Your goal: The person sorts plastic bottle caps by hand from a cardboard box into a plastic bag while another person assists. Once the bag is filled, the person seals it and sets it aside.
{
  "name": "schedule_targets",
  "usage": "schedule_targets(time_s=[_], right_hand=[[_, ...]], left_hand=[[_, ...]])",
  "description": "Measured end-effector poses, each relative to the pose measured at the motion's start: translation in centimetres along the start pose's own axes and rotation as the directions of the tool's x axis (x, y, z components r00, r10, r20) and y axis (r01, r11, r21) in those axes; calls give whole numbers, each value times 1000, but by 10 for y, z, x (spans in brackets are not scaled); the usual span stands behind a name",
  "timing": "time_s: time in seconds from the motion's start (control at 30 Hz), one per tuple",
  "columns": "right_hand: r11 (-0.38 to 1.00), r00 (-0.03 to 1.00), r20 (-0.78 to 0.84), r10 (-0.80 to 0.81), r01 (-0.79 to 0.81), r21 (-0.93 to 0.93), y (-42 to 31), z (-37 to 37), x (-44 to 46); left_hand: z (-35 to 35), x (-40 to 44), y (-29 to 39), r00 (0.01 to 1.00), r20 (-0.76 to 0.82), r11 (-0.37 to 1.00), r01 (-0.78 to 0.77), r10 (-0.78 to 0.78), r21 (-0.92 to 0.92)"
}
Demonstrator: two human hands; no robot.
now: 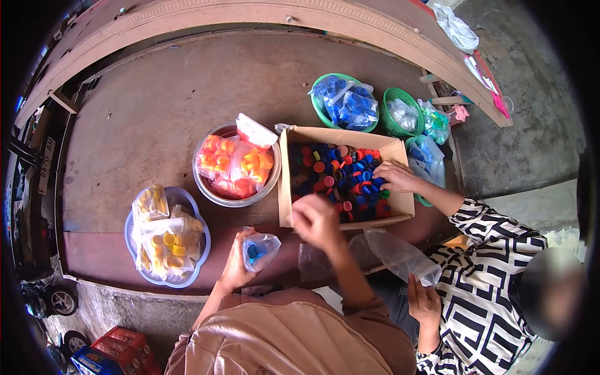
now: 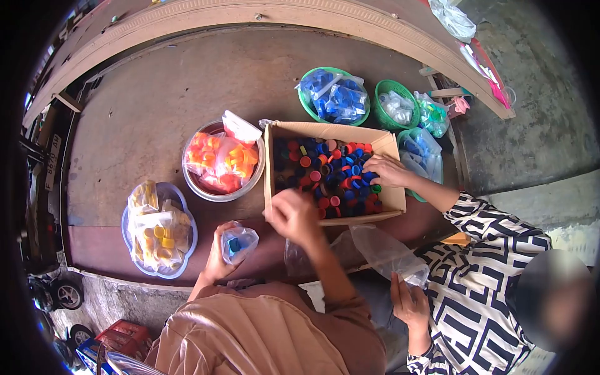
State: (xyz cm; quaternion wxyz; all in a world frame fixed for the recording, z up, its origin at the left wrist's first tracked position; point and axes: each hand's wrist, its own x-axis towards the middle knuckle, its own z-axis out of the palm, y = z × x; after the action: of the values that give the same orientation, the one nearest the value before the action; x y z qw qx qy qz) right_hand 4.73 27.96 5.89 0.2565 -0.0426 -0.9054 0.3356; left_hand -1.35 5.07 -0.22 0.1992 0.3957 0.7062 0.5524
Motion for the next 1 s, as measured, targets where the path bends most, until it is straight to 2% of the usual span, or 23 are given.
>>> schedule_targets(time_s=[0.03, 0.07, 0.1, 0.13, 0.2, 0.27, 0.33, 0.4, 0.6, 0.7, 0.77, 0.8, 0.83, 0.87, 0.9, 0.93, 0.97, 1.0], right_hand=[[985, 995, -40, 90, -95, -148, 32, -12, 1], [894, 948, -59, 313, -315, -319, 62, -26, -4], [702, 855, -57, 516, -460, -544, 100, -40, -14], [401, 589, 5, 808, -544, -737, 137, -57, -20], [128, 420, -107, 901, -494, -860, 165, -85, -29], [81, 352, -94, 931, -452, -888, 202, -104, -47], [55, 289, -92, 953, -464, -884, 200, -108, -43], [43, 232, -99, 968, -537, -843, 197, -109, -37], [15, 229, -136, 964, -556, -831, 200, -99, -40], [-4, 291, -255, 922, -651, -759, 184, -102, -39], [380, 589, -244, 771, -732, -565, 171, -96, -44], [563, 705, -270, 656, -695, -448, 162, -90, -48], [760, 781, -282, 557, -616, -206, 134, -77, -41], [884, 829, -326, 453, -465, 47, 93, -60, -29], [862, 848, -223, 480, -408, 302, 53, -45, -20], [926, 946, -153, 286, -232, 297, 27, -37, -15], [910, 974, 5, 227, -214, 354, -3, -31, -11], [893, 983, 87, 164, -185, 410, -24, -18, -10]], left_hand=[[0, 1, 4, 1000, -13, 1000, -14, 14, 19], [0, 1, 4, 1000, -10, 999, -20, 20, 26], [0, 1, 3, 1000, -7, 999, -26, 26, 34], [0, 2, 3, 999, -3, 999, -33, 33, 43], [2, 3, 4, 999, -31, 1000, -20, 20, 6], [3, 3, 4, 999, -35, 1000, -12, 12, -3], [2, 2, 2, 1000, -16, 1000, -9, 9, 12], [3, 3, 2, 1000, -22, 1000, 7, -7, 8], [5, 4, 2, 1000, -13, 1000, 4, -4, -1], [3, 2, 1, 1000, -16, 1000, 1, -1, 8], [3, 3, 0, 1000, -26, 1000, 3, -3, 11], [3, 3, 0, 1000, -29, 1000, 7, -7, 10], [4, 3, -1, 999, -30, 1000, 11, -10, 9], [4, 4, 1, 1000, -26, 1000, 13, -13, -1], [4, 6, 3, 1000, -18, 1000, 16, -16, -12], [4, 6, 5, 1000, -7, 1000, 19, -19, -22], [4, 7, 5, 1000, -2, 1000, 11, -11, -23], [5, 7, 3, 1000, 2, 1000, 0, 0, -24]])
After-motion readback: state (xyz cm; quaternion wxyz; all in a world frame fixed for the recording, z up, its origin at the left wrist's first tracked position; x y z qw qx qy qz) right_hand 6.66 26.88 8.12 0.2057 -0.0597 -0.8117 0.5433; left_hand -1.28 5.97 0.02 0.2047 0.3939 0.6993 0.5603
